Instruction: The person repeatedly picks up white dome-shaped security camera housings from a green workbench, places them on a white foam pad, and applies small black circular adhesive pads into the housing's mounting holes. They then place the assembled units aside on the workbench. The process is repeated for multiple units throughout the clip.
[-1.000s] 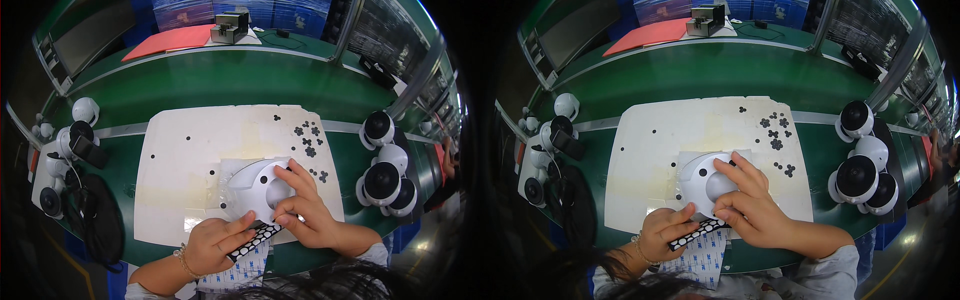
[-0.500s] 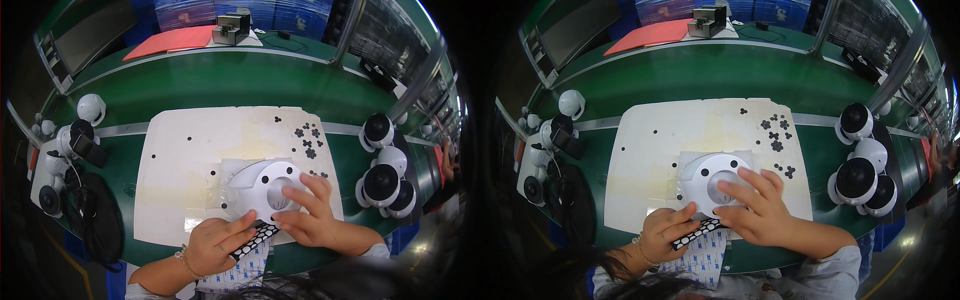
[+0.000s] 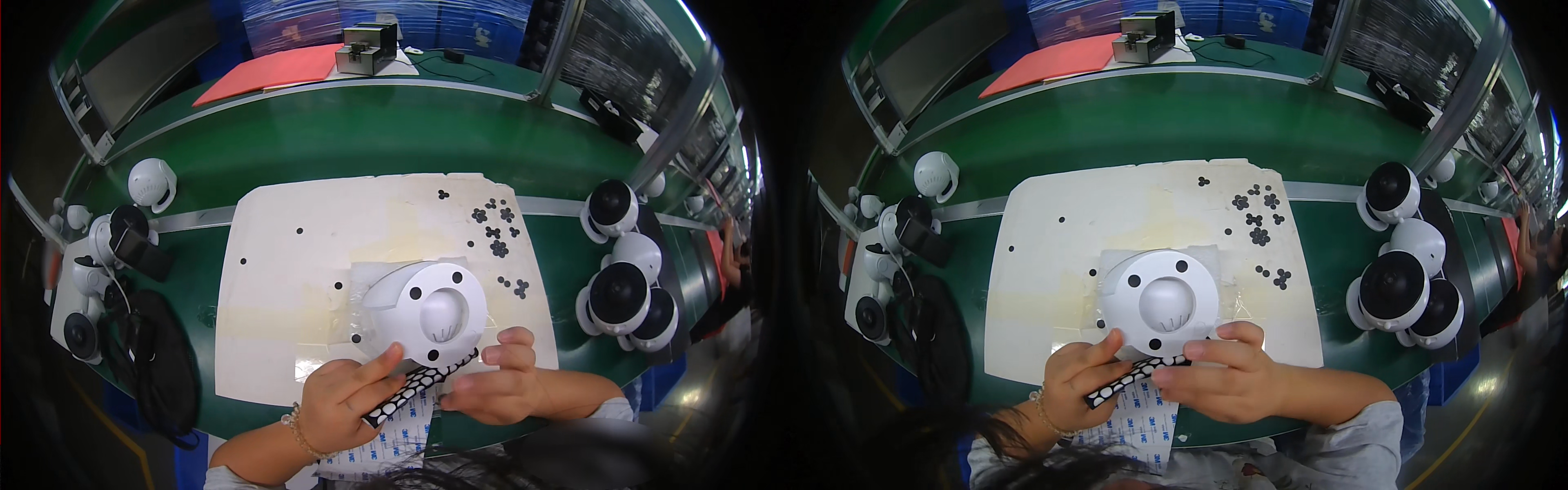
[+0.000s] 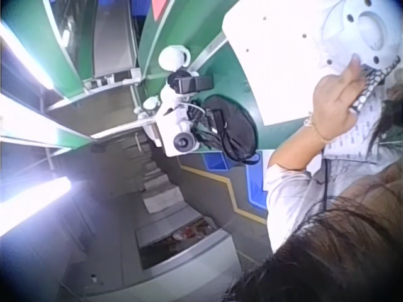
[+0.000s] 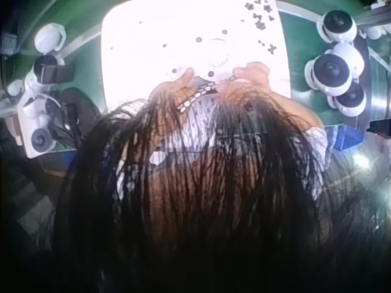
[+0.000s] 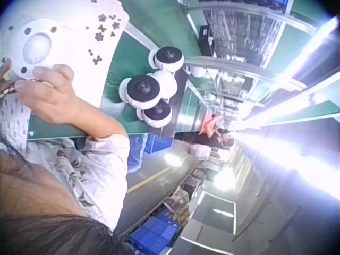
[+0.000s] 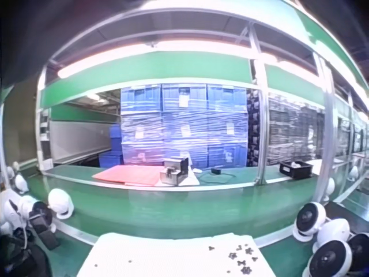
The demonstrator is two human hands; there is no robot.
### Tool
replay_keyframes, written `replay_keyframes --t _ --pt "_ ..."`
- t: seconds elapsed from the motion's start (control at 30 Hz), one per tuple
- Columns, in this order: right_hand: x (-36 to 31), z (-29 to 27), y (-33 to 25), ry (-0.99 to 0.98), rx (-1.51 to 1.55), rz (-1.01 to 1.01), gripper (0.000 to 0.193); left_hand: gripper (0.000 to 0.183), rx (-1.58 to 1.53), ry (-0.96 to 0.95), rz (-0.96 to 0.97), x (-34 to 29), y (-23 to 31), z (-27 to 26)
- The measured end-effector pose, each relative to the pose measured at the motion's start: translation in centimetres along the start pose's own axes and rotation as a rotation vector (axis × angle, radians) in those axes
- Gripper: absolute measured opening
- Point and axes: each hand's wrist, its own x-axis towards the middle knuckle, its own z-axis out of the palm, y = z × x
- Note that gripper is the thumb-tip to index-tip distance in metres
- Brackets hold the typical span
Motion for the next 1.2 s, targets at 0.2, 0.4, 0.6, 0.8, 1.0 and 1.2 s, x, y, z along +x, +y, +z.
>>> replay_keyframes --t 0.2,0.4,0.6,0.8,1.0,1.2 --pt "0.2 -1.6 1.9 -0.065 0.308 0.612 0.011 0.037 0.017 0.047 0.031 0.1 -0.4 0.4" --pt "0.4 -1.5 2.0 -0.115 0.388 0.649 0.010 0.039 -0.021 0.058 0.025 -0.2 -0.5 0.5" --pt "0.1 -1.4 2.1 -0.122 0.303 0.579 0.010 0.039 -0.010 0.058 0.028 -0.1 -0.5 0.4" --pt "-1.4 -1.1 3.6 -0.082 0.141 0.297 0.026 0.039 0.009 0.065 0.028 -0.1 -0.5 0.4" --pt "0.6 -0.7 1.6 0.019 1.019 1.180 0.044 0.038 0.007 0.047 0.032 0.1 -0.7 0.3" --pt "0.4 -1.3 5.6 0.197 1.290 1.319 0.031 0.044 -0.115 -0.058 0.068 -0.1 -1.0 -0.4"
